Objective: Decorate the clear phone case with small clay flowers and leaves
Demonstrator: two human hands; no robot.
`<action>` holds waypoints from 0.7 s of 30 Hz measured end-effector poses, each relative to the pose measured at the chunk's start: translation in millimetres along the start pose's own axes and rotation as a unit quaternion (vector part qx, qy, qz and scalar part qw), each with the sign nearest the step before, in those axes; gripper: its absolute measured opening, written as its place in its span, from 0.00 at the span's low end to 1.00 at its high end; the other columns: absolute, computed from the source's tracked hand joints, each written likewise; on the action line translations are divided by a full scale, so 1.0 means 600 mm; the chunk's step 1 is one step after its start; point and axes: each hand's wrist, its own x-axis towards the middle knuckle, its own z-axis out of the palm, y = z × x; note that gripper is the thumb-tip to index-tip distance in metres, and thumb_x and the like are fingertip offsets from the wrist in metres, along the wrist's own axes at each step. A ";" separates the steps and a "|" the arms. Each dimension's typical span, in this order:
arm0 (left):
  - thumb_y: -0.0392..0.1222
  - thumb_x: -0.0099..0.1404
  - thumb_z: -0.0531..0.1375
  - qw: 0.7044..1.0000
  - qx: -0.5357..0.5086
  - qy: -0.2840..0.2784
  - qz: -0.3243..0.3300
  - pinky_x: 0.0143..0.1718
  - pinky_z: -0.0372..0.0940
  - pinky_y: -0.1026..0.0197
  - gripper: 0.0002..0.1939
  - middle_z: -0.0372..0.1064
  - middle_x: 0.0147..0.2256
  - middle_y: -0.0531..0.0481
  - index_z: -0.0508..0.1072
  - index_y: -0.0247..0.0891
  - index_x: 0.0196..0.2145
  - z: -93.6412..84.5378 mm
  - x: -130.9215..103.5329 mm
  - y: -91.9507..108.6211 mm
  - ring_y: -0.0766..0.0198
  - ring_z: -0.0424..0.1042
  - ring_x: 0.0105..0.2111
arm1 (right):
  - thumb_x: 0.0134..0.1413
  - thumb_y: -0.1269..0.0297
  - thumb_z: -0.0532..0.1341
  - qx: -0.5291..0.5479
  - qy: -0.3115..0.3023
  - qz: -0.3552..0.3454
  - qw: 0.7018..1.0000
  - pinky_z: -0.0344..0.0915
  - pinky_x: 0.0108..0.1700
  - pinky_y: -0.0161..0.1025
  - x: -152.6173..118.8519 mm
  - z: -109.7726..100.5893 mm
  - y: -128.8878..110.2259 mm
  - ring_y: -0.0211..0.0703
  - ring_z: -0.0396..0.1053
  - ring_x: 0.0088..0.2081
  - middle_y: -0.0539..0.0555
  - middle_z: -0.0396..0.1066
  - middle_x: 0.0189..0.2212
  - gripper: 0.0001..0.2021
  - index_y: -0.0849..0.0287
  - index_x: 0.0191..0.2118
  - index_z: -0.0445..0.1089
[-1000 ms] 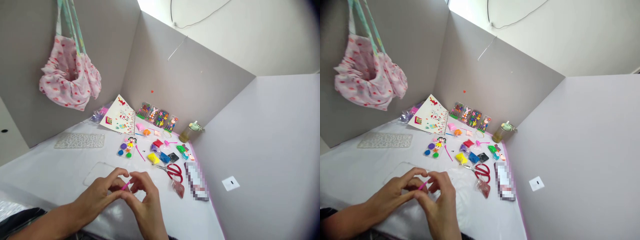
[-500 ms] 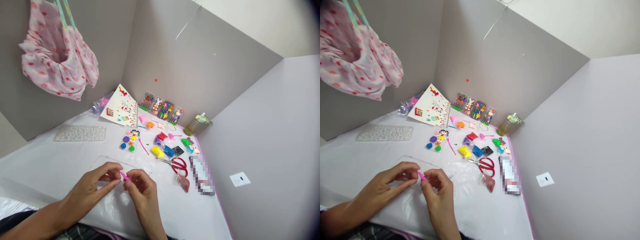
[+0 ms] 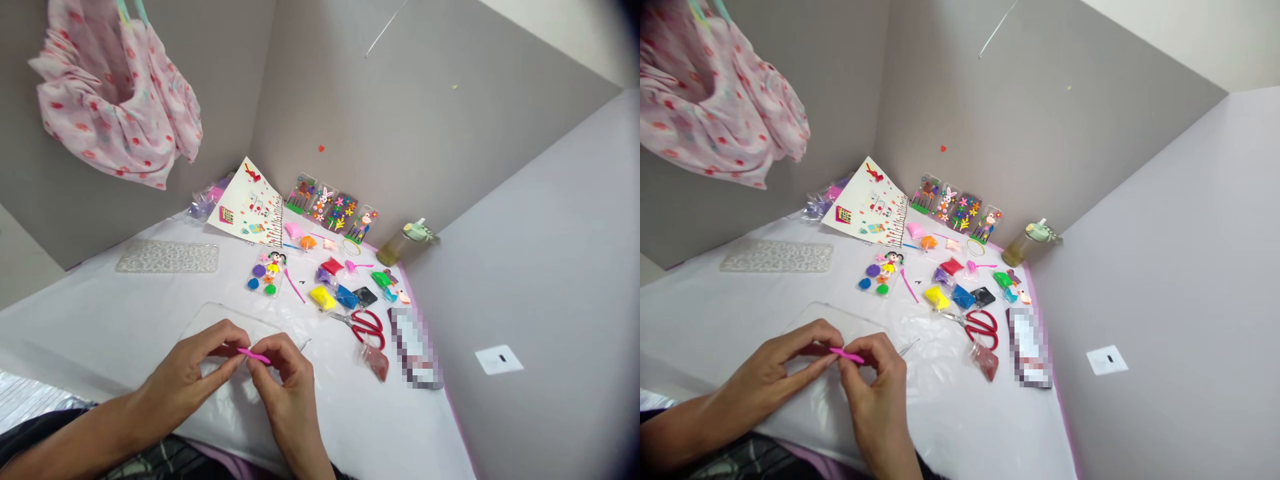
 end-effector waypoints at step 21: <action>0.47 0.78 0.61 0.998 0.064 -0.017 0.006 0.40 0.72 0.63 0.10 0.78 0.35 0.53 0.77 0.44 0.38 -0.005 -0.001 -0.002 0.58 0.79 0.36 | 0.67 0.75 0.65 -0.099 -0.001 -0.153 0.983 0.76 0.41 0.37 -0.005 0.007 0.008 0.44 0.80 0.37 0.52 0.81 0.36 0.09 0.54 0.41 0.80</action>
